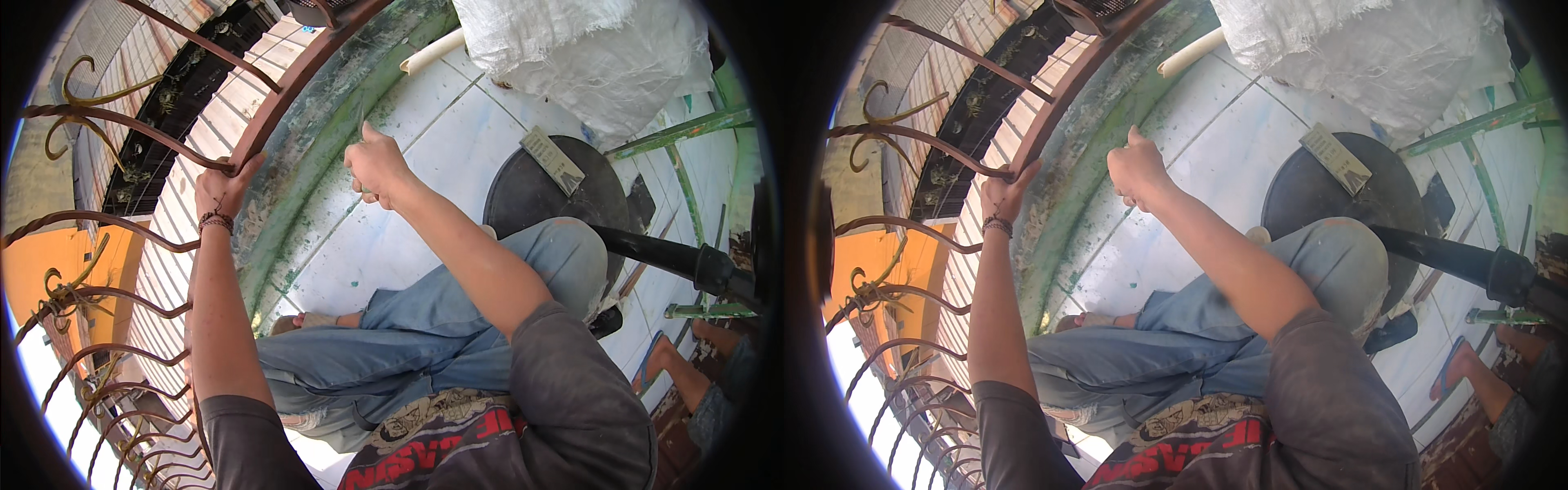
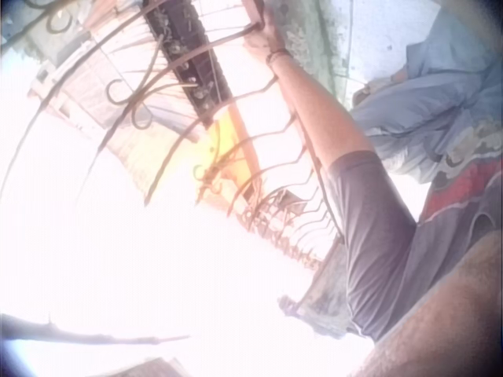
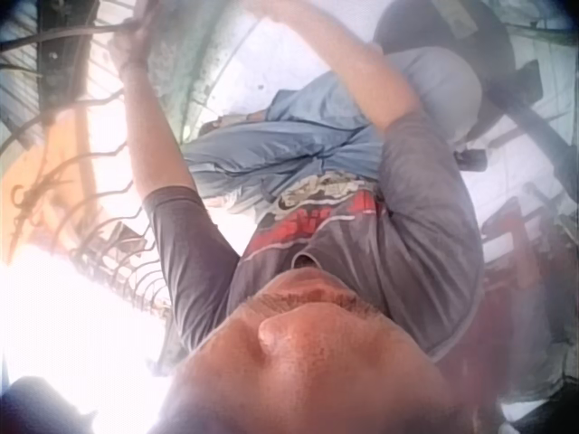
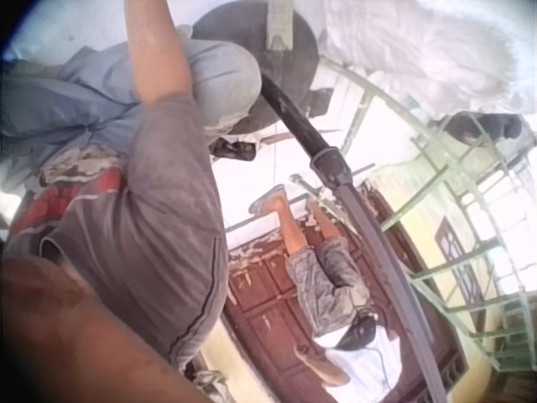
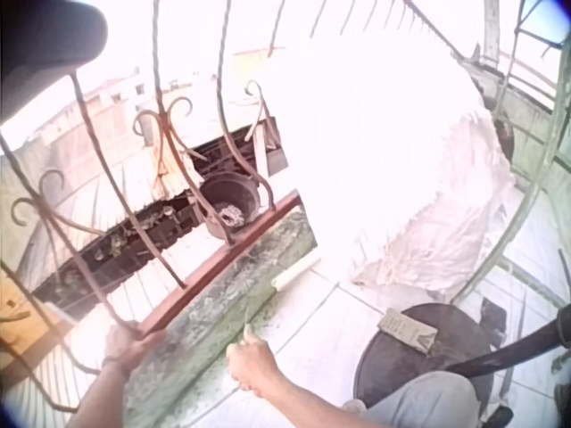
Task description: The person scrapes green paint from a curved tiled surface using a small metal scraper. They hold the surface with one hand and scrape with the other, removing flakes of paint.
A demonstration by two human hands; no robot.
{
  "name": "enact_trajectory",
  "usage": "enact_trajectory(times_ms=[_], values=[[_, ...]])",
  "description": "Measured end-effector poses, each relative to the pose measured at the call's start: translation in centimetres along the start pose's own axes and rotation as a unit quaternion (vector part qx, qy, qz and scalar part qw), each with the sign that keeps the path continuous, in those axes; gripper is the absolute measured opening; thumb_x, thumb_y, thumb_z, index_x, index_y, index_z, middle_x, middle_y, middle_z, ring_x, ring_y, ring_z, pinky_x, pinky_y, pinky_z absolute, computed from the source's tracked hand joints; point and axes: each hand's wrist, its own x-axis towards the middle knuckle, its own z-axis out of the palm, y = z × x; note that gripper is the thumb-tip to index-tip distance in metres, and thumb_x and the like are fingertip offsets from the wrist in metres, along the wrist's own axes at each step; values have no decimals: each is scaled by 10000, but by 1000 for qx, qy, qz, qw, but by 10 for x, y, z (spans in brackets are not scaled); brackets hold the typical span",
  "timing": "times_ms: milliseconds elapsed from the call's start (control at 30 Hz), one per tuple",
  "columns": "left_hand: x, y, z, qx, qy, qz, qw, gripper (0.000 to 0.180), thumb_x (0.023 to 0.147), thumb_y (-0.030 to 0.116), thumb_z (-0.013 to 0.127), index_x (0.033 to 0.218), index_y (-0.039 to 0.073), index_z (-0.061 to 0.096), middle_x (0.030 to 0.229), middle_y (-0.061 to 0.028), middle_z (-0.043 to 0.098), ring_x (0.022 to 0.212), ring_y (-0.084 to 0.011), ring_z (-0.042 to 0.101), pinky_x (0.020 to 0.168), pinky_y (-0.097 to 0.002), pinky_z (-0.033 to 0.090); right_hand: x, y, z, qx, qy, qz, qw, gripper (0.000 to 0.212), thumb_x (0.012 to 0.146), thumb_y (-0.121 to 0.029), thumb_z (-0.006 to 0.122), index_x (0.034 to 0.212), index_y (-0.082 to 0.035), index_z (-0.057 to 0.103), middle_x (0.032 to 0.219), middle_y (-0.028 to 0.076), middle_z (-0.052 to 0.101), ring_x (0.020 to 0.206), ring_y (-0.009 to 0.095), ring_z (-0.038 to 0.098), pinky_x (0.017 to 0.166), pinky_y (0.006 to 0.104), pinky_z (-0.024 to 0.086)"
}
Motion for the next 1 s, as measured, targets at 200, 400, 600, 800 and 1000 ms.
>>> enact_trajectory(times_ms=[200,400,600,800,1000], values=[[2,-2,0,26,-17,-23,999,739,726,714,649,952,15,731,738,-156,687,775,-288,690,722,-399,503,8,0,-11,16,-3,11,1000,817,816,-45,458,1563,-104,131,656,16,386,501,129,390,380,287,274],[4,0,1,27,-11,-11,1000,737,727,714,648,932,11,727,734,-158,685,764,-292,688,720,-401,504,14,-2,-20,29,8,7,1000,810,818,-45,466,1560,-116,149,658,14,391,507,119,399,384,280,265],[2,-1,-2,18,-17,-9,1000,733,734,716,643,877,0,709,721,-162,676,768,-300,682,716,-403,498,-1,-17,-14,15,-10,19,1000,789,809,-46,475,1542,-92,186,640,22,407,501,124,414,375,274,269],[3,0,-1,21,-17,-5,1000,733,740,711,644,862,-10,701,713,-165,669,764,-305,679,713,-407,494,5,-8,-6,18,0,16,1000,612,798,-44,479,1402,-107,407,647,27,425,496,128,427,357,273,265],[3,0,0,22,-19,-21,999,741,733,713,649,898,-7,719,724,-165,675,770,-299,684,717,-403,498,1,0,-12,37,-17,6,999,686,787,-46,486,1452,-181,384,655,28,440,479,130,427,341,275,265]])
